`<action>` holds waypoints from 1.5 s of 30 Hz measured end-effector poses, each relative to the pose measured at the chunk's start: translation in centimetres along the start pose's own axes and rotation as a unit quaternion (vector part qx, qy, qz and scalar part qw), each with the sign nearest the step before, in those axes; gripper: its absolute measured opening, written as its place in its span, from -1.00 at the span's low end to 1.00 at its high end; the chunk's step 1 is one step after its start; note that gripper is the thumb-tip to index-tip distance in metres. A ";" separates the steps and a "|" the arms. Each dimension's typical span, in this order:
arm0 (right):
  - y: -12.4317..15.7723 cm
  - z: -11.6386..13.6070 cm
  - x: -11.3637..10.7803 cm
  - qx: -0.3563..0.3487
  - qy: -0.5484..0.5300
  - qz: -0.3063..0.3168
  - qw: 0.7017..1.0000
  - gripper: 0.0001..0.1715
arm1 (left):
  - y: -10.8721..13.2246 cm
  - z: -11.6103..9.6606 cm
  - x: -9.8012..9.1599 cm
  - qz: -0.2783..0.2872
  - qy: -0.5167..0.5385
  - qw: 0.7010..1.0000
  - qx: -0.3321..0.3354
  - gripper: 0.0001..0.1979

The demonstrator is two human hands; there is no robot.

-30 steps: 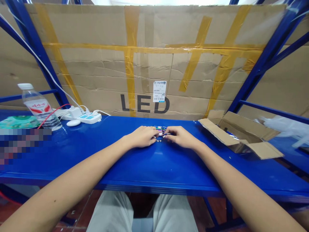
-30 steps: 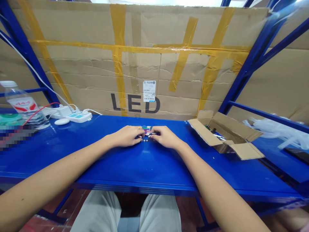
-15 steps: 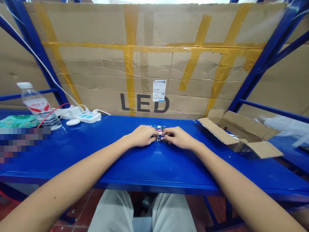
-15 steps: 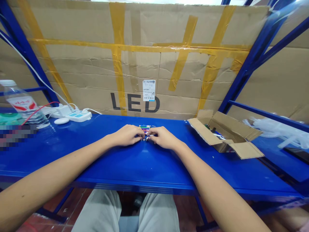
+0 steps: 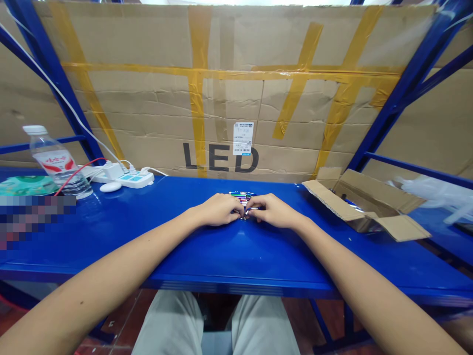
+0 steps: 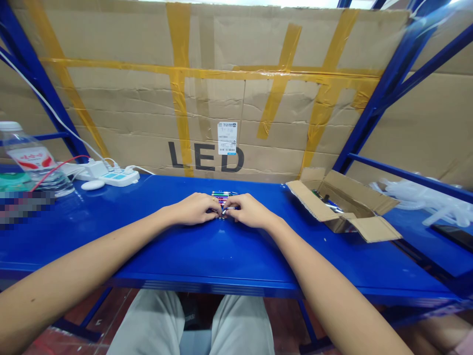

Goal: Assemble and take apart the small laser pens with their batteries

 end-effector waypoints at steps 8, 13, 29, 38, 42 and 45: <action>0.1 0.2 -0.3 0.004 -0.030 -0.017 0.999 -0.83 | 0.1 0.8 -0.5 -0.016 0.044 0.999 -0.004 -0.79; 0.2 0.0 -1.3 0.019 -0.033 -0.056 0.998 -0.83 | 0.9 2.2 -1.4 -0.020 0.041 0.998 -0.038 -0.69; 0.0 -1.4 -1.5 0.038 0.038 -0.043 0.998 -0.79 | 1.2 0.4 -0.1 0.045 0.011 0.980 -0.196 -0.85; 0.1 -1.4 -1.5 0.043 0.044 -0.037 0.997 -0.77 | 1.1 0.8 0.1 0.019 0.022 0.965 -0.261 -0.90; 0.1 -1.3 -1.5 0.039 0.045 -0.033 0.998 -0.78 | 1.1 0.9 -0.1 0.017 0.025 0.953 -0.303 -0.88; 0.1 -1.3 -1.5 0.040 0.045 -0.030 0.998 -0.78 | 1.2 1.3 -0.3 0.012 0.058 0.942 -0.331 -0.87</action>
Point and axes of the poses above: each hand's wrist, its own y-axis away from the middle knuckle, its own x-axis out of the palm, z = x × y, the point moved 3 cm from there along -y, towards the middle knuckle, and after that the axes turned 5 degrees about -y, right-handed, at the moved point
